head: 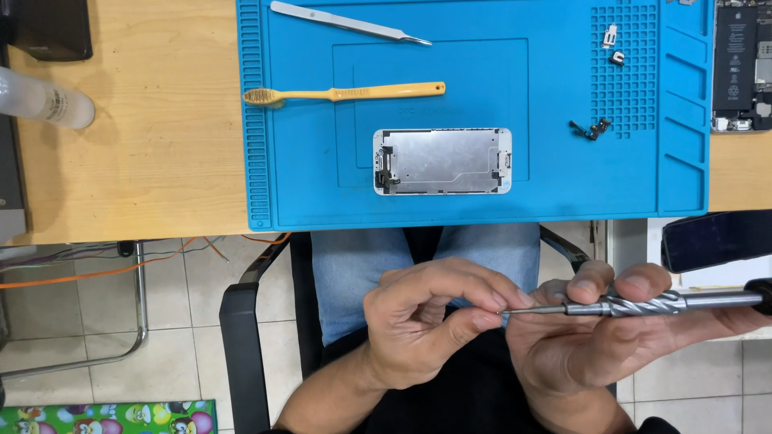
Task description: Technician detaching small internal components and screws from a smartphone screen assembly using a precision screwdriver.
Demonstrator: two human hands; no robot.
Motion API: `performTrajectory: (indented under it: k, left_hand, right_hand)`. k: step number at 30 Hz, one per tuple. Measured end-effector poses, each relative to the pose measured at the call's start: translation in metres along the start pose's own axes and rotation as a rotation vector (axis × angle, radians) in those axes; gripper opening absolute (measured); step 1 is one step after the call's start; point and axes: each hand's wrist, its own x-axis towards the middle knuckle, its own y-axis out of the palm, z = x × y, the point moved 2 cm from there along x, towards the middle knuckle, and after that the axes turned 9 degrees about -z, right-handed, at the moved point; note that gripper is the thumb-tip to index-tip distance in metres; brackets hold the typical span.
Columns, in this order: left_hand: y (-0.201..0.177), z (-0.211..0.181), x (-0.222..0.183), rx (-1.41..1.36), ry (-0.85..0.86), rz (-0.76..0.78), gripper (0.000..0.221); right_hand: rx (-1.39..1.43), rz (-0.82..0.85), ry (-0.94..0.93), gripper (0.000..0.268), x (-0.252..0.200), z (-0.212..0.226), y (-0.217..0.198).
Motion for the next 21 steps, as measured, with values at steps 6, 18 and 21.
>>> performTrajectory:
  k: [6,18,21]
  left_hand:
    - [-0.001,0.000,0.000,0.014,0.028,-0.011,0.009]
    - [-0.012,0.025,0.009,-0.056,-0.054,-0.003,0.040]
    - [-0.023,0.028,0.039,0.473,0.209,0.088,0.037]
  right_hand:
    - [0.093,0.117,0.005,0.087,0.002,-0.001,0.002]
    - [-0.219,-0.065,-0.123,0.079,0.036,-0.012,0.008]
    - [-0.343,0.065,-0.299,0.037,0.094,-0.028,0.022]
